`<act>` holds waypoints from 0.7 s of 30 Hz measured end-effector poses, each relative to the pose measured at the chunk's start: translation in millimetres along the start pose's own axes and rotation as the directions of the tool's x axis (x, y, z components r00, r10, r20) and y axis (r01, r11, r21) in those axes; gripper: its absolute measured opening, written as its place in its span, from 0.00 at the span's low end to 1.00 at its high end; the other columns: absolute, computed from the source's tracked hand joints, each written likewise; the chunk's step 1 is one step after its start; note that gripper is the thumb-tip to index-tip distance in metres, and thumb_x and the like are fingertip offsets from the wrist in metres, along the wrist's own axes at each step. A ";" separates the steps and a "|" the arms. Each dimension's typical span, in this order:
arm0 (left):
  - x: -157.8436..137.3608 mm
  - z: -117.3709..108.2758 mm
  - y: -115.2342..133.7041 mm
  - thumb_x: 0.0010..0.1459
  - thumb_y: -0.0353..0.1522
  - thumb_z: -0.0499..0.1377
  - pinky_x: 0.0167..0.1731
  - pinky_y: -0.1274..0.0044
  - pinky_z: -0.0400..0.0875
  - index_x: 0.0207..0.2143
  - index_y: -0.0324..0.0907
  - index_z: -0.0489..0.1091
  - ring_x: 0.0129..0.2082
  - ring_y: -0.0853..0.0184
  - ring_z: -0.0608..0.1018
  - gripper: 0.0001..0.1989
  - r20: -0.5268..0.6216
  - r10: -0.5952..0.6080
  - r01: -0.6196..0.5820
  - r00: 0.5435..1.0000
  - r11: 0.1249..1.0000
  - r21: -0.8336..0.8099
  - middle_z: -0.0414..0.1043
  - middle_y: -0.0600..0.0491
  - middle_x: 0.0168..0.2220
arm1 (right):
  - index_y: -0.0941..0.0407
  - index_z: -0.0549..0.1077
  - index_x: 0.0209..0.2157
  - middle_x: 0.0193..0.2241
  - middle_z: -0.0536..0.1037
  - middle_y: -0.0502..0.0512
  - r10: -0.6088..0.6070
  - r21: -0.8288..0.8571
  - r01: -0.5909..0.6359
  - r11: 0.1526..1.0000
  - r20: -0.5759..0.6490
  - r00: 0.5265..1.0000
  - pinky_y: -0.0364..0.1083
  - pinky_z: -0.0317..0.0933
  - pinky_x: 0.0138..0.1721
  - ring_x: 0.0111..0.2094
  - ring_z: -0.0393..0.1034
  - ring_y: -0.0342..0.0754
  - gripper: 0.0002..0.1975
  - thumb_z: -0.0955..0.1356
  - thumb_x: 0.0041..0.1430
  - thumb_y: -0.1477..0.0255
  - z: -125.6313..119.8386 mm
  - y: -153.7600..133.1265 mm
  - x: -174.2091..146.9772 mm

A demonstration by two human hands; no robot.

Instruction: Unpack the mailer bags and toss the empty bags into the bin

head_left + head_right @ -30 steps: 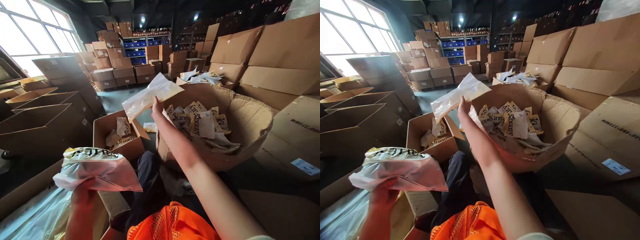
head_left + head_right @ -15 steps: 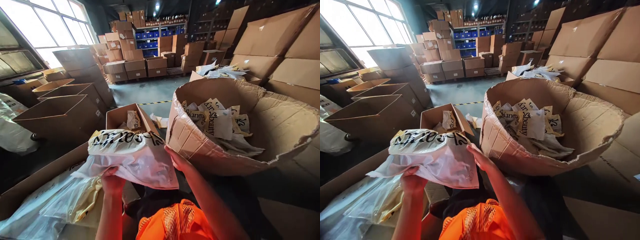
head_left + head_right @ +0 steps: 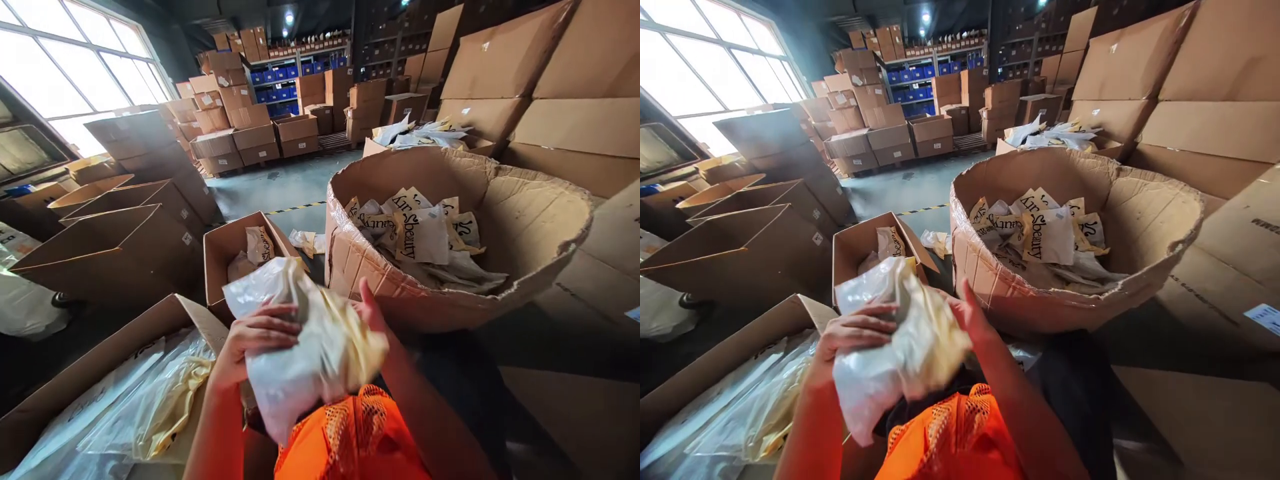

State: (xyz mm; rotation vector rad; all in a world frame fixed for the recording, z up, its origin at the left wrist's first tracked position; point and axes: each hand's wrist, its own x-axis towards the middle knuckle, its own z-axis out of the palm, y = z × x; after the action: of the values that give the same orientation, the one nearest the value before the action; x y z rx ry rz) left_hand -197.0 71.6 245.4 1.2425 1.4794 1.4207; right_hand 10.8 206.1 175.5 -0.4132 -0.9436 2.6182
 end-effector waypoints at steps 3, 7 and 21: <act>8.2 -8.1 17.6 0.54 0.33 0.67 0.67 0.56 0.48 0.37 0.49 0.83 0.58 0.50 0.73 0.08 0.618 0.361 -0.619 0.699 0.739 0.268 0.81 0.47 0.42 | 0.59 0.74 0.40 0.37 0.80 0.61 0.057 0.166 -0.077 0.983 0.121 0.991 0.54 0.68 0.49 0.44 0.76 0.58 0.39 0.69 0.43 0.37 7.8 9.3 4.8; 18.6 -5.7 20.6 0.53 0.32 0.68 0.67 0.56 0.51 0.44 0.52 0.79 0.66 0.53 0.62 0.14 -0.200 0.644 -0.494 0.739 0.719 0.489 0.67 0.52 0.62 | 0.54 0.74 0.36 0.29 0.79 0.49 -0.024 0.186 0.035 0.982 -0.060 0.998 0.46 0.69 0.37 0.31 0.75 0.49 0.21 0.78 0.37 0.71 25.3 31.6 17.0; -32.2 -12.5 -79.5 0.31 0.45 0.76 0.49 0.61 0.77 0.49 0.47 0.75 0.43 0.53 0.81 0.39 -0.250 -0.437 0.153 0.864 0.701 -0.696 0.81 0.49 0.44 | 0.49 0.80 0.41 0.42 0.82 0.54 -0.762 -0.623 0.530 0.576 -0.173 0.625 0.55 0.67 0.59 0.47 0.78 0.55 0.11 0.70 0.59 0.61 12.9 94.1 25.2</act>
State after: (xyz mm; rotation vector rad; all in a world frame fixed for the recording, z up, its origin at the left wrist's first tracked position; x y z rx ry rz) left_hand -212.4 43.3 165.0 0.2470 1.1687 1.8041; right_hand -36.0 140.3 119.5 -0.5842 -1.3179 1.4614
